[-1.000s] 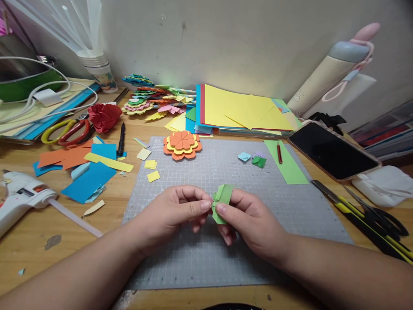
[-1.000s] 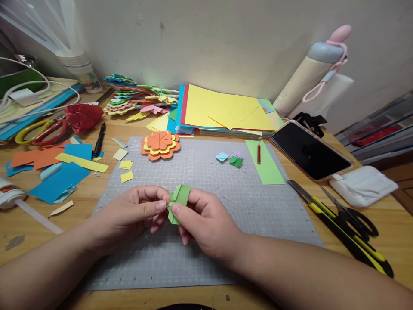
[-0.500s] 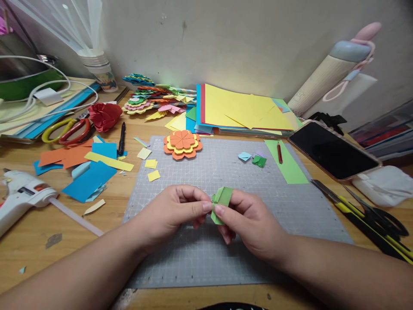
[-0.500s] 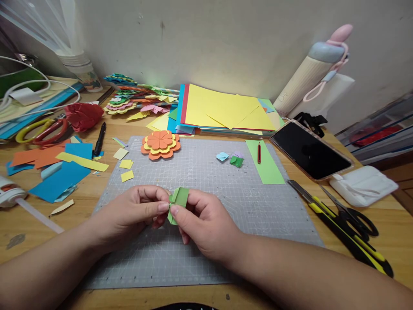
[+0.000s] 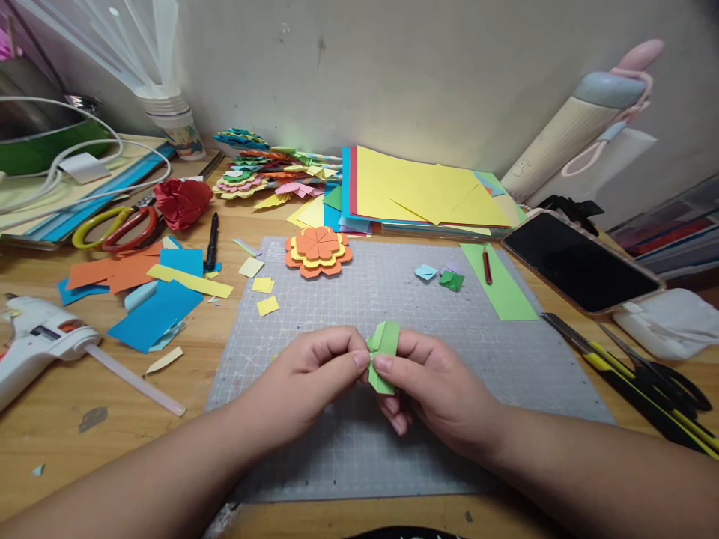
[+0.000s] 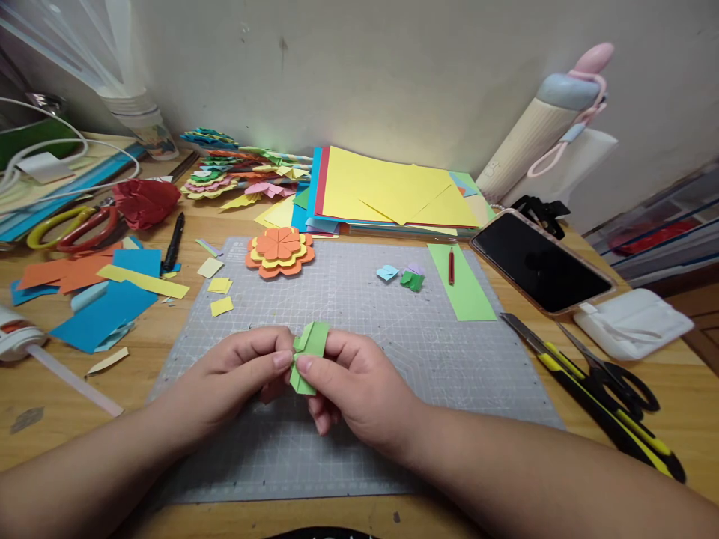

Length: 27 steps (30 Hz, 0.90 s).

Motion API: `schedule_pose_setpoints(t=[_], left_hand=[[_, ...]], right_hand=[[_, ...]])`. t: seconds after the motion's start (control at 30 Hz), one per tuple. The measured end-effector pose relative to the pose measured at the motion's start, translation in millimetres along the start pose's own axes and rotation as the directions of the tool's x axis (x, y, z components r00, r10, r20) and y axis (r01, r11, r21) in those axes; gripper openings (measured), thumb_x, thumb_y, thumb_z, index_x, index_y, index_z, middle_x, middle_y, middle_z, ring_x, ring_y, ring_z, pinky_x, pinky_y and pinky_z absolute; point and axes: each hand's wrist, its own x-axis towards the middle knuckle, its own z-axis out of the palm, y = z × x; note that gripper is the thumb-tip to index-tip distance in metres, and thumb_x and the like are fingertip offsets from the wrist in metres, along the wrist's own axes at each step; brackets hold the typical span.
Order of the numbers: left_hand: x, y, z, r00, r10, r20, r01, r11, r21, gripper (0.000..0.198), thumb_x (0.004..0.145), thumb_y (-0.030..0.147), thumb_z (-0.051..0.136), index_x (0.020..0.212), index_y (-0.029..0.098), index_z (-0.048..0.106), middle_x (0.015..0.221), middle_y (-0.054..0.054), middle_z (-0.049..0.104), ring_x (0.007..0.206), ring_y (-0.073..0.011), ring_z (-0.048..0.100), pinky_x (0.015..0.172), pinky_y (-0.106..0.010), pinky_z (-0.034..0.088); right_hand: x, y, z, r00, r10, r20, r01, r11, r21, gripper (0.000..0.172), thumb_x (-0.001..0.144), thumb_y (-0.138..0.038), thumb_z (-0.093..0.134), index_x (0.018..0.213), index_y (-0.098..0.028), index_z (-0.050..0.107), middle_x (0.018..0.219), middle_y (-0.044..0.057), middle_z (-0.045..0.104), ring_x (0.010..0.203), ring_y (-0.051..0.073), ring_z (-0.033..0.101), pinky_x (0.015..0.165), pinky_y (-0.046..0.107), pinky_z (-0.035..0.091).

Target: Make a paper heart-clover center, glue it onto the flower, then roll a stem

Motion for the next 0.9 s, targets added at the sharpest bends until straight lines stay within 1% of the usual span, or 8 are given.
schedule_pose_setpoints(t=[0.13,0.23,0.33,0.4,0.53,0.6,0.73,0.9], left_hand=[[-2.4,2.8,2.3,0.999,0.033,0.021,-0.034,0.999,0.015,0.026,0.089,0.028,0.050,0.064,0.018,0.049,0.059,0.004,0.055,0.061,-0.0105,0.051,0.064,-0.023,0.039],[-4.2,3.1,3.1,0.999,0.038,-0.013,-0.037,0.995,0.091,0.026,0.086,0.028,0.053,0.062,0.018,0.047,0.060,0.003,0.055,0.061,-0.0110,0.049,0.062,-0.023,0.038],[-4.5,3.0,2.7,1.000,0.024,-0.001,-0.024,0.991,0.135,0.026,0.086,0.027,0.051,0.062,0.018,0.048,0.061,0.003,0.055,0.061,-0.0107,0.047,0.061,-0.023,0.037],[-3.6,2.7,2.2,1.000,0.003,0.016,-0.005,0.992,0.125,0.026,0.086,0.027,0.050,0.062,0.018,0.048,0.060,0.003,0.054,0.060,-0.0103,0.046,0.060,-0.023,0.036],[-1.0,1.4,1.9,0.999,-0.002,-0.047,0.007,0.994,0.106,0.018,0.083,0.027,0.054,0.068,0.018,0.050,0.060,0.006,0.046,0.057,-0.0088,0.039,0.056,-0.022,0.032],[-0.5,1.5,2.4,0.998,-0.001,-0.064,0.008,0.995,0.103,0.014,0.082,0.027,0.056,0.072,0.018,0.051,0.063,0.006,0.046,0.057,-0.0087,0.039,0.055,-0.022,0.032],[-0.4,2.9,3.3,0.996,0.010,-0.084,-0.001,0.995,0.102,0.015,0.082,0.026,0.057,0.071,0.017,0.051,0.064,0.005,0.049,0.059,-0.0091,0.042,0.056,-0.022,0.033],[2.0,-1.1,-1.3,0.990,-0.064,-0.125,0.059,0.997,-0.041,0.015,0.080,0.031,0.065,0.077,0.017,0.060,0.062,0.004,0.052,0.056,-0.0089,0.044,0.054,-0.022,0.034]], right_hand=[[-1.1,-2.0,1.9,0.999,0.004,0.036,-0.003,1.000,-0.023,0.027,0.086,-0.039,0.061,0.072,-0.018,0.053,0.053,-0.006,0.052,0.041,0.006,0.048,0.040,0.017,0.038],[-2.1,-4.7,3.6,0.995,-0.071,0.064,0.075,0.995,-0.065,0.027,0.085,-0.038,0.062,0.070,-0.018,0.053,0.056,-0.005,0.051,0.044,0.007,0.048,0.044,0.018,0.040],[-2.4,-7.0,3.8,0.988,-0.150,0.040,0.154,0.979,-0.131,0.025,0.085,-0.033,0.061,0.068,-0.017,0.053,0.058,-0.005,0.049,0.047,0.007,0.047,0.046,0.018,0.040],[-2.3,-7.5,3.0,0.988,-0.155,0.022,0.157,0.974,-0.164,0.023,0.086,-0.029,0.057,0.067,-0.017,0.053,0.057,-0.005,0.050,0.047,0.007,0.047,0.046,0.019,0.039],[-2.0,-6.4,1.3,0.992,-0.117,0.038,0.123,0.965,-0.233,0.023,0.084,-0.024,0.053,0.062,-0.018,0.051,0.054,-0.004,0.049,0.046,0.007,0.044,0.044,0.019,0.036],[-1.8,-6.3,1.6,0.994,-0.106,0.030,0.110,0.960,-0.257,0.024,0.083,-0.024,0.053,0.060,-0.018,0.049,0.054,-0.004,0.048,0.046,0.008,0.043,0.044,0.020,0.036],[-0.9,-8.4,3.5,0.993,-0.119,-0.004,0.115,0.966,-0.233,0.022,0.082,-0.024,0.054,0.062,-0.019,0.048,0.055,-0.005,0.047,0.048,0.008,0.044,0.046,0.020,0.038],[-0.4,-9.5,2.2,0.993,-0.119,-0.025,0.112,0.972,-0.204,0.021,0.083,-0.026,0.056,0.065,-0.018,0.051,0.057,-0.005,0.048,0.048,0.008,0.042,0.044,0.020,0.037]])
